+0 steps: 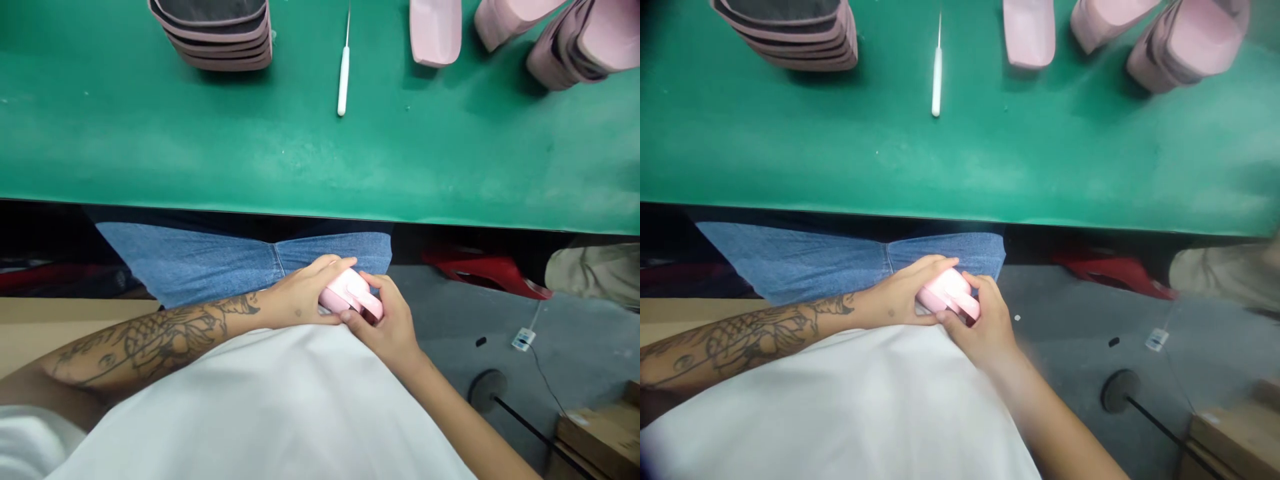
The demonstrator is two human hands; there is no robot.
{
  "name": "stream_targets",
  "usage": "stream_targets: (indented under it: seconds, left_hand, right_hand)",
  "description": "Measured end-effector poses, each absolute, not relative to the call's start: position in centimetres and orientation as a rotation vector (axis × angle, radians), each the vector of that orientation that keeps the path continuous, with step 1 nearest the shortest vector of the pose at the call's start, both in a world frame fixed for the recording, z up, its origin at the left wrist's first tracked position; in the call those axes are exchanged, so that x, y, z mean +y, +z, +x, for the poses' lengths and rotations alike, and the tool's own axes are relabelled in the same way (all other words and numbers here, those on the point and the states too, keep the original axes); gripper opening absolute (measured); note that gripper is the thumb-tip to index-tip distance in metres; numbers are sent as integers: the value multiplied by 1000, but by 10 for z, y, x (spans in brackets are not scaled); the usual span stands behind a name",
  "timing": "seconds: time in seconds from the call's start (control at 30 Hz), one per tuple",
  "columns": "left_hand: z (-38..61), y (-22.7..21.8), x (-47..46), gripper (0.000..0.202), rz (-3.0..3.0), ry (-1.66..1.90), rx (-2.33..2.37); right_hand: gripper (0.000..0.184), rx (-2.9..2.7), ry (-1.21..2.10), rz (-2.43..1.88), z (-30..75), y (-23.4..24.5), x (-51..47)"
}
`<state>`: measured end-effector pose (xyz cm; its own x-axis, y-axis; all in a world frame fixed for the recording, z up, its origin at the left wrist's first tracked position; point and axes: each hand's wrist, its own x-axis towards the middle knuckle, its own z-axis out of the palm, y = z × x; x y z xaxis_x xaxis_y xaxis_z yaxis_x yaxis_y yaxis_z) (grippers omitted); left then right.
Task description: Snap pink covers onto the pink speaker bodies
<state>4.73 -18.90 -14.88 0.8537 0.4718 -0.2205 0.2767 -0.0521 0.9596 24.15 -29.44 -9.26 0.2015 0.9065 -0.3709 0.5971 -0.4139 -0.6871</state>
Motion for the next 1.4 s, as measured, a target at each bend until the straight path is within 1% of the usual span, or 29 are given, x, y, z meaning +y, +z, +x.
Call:
stream_targets:
  seconds: [0.17,0.27,0.33,0.5,0.77,0.83,0.9,1.0,1.1,1.27,1.4]
  left_hand:
    - [47,-141,-188,102,1653,193,699]
    - [45,-138,-190,108,1660,158,716]
    - [46,-136,-192,105,1663,140,748]
    - [55,-134,-195,89,1710,148,816]
    - [70,-132,-199,80,1796,146,812]
    - [70,-130,-196,82,1813,87,796]
    - [66,-130,-191,88,1825,32,744]
    - [58,-135,-186,97,1826,48,676]
    - [56,-140,-187,92,1812,127,626]
    - [72,-138,-195,95,1781,95,699]
    - [84,-131,-199,94,1764,48,738]
  right_hand:
    - [65,-1361,1246,-2040,237,-83,-273]
    - [65,-1363,1354,-2090,233,-75,-266]
    - [67,-1375,1375,-2116,231,-72,-265]
    - [67,-1425,1345,-2125,232,-75,-266]
    - [68,-1416,1273,-2207,235,-79,-273]
    - [67,-1370,1314,-2174,237,-77,-275]
    - [65,-1303,1362,-2159,239,-76,-278]
    - [74,-1261,1334,-2179,241,-80,-287]
    - [80,-1275,1251,-2222,242,-86,-293]
    - [75,-1307,1253,-2254,246,-87,-295]
    - [74,-1308,1294,-2265,250,-86,-294]
